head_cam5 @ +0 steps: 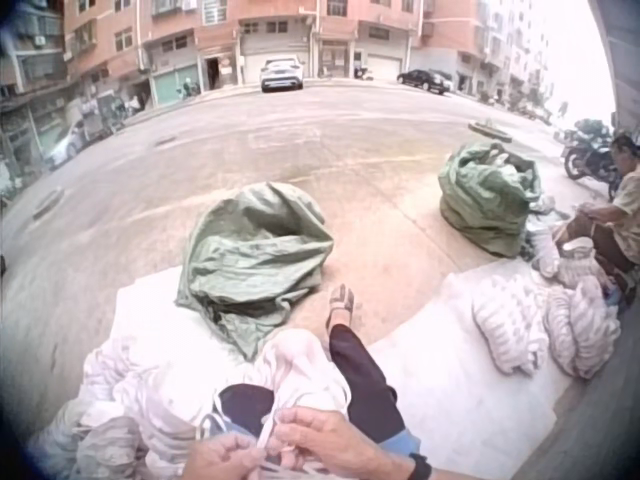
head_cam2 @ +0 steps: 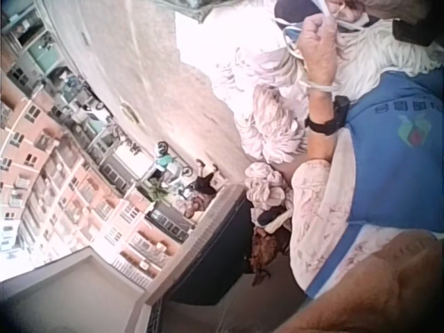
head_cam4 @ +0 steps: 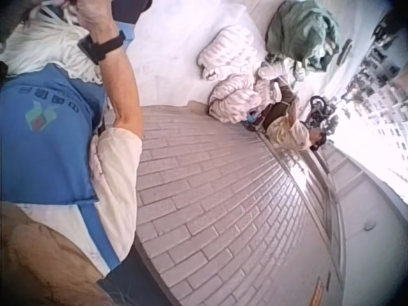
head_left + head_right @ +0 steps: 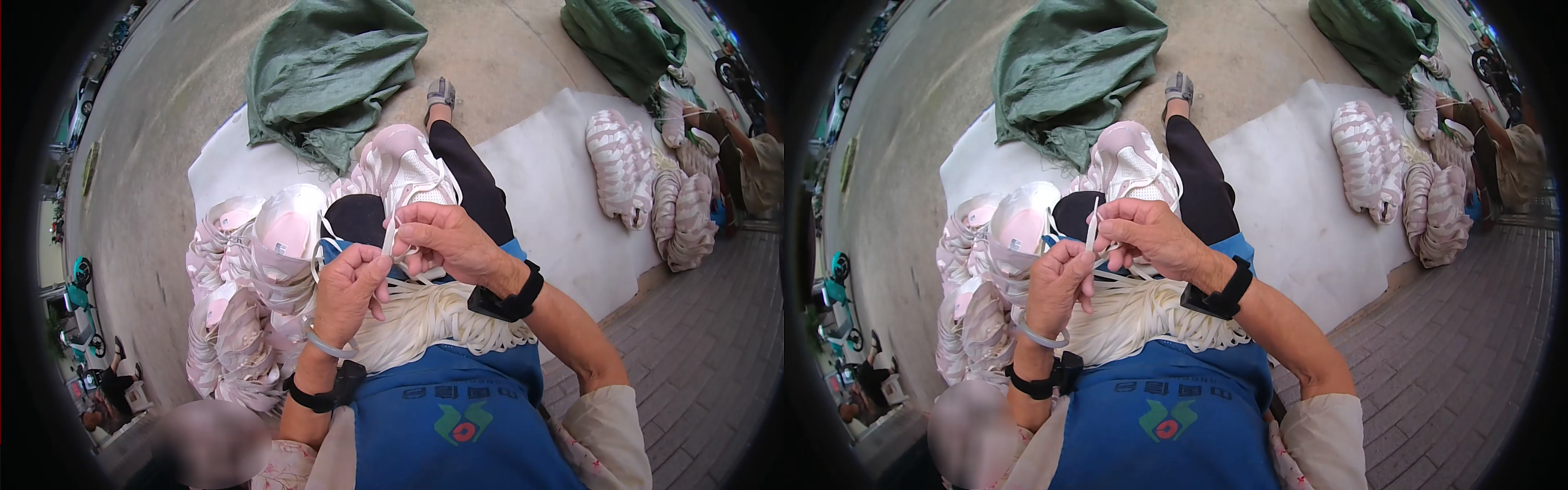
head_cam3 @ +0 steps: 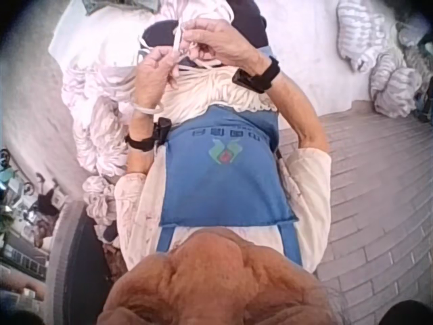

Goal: Lacing a series of pink and white sneakers.

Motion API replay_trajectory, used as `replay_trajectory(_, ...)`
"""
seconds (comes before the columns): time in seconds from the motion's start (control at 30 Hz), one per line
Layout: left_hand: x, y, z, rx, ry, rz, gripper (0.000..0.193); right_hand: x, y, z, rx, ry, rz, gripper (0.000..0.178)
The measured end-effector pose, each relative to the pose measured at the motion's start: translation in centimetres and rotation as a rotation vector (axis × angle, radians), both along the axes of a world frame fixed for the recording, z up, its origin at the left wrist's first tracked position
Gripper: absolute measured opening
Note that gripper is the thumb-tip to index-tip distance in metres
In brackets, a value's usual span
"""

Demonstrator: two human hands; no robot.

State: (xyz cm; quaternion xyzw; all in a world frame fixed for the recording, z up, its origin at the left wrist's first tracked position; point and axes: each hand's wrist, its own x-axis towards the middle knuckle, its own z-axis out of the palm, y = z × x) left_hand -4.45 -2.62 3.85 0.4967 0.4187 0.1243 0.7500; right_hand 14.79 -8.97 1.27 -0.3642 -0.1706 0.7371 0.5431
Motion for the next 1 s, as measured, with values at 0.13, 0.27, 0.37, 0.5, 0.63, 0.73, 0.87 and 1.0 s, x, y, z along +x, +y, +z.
replay_trajectory(0.13,0.5,-0.5,-0.8,0.340,-0.051,0.041,0.019,-0.1,0.1,0.0,-0.003,-0.091,-0.026,0.023)
replay_trajectory(0.27,0.9,-0.2,0.3,0.287,-0.024,-0.024,0.017,-0.1,-0.1,-0.6,0.032,-0.118,-0.069,0.020)
replay_trajectory(0.37,0.6,-0.1,0.0,0.184,-0.049,-0.010,0.013,-0.1,0.1,-0.4,0.046,-0.073,-0.035,0.021)
replay_trajectory(0.5,0.6,0.0,-0.7,0.106,-0.070,-0.050,0.010,-0.5,0.1,0.2,0.009,-0.091,-0.098,0.024)
replay_trajectory(0.63,0.5,0.2,-0.8,0.107,-0.053,-0.078,0.008,-0.1,0.0,0.0,0.055,-0.099,-0.064,0.025)
replay_trajectory(0.73,1.2,0.0,-0.3,0.049,-0.106,-0.004,0.010,0.0,0.2,0.3,0.108,-0.237,-0.080,0.023)
replay_trajectory(0.87,3.4,-0.4,1.4,0.145,-0.177,0.088,0.015,1.1,1.0,1.5,0.438,-0.751,-0.184,0.017)
replay_trajectory(1.0,3.4,0.2,2.6,0.442,-0.053,-0.222,0.025,1.4,1.7,4.0,0.447,-0.782,-0.103,0.019)
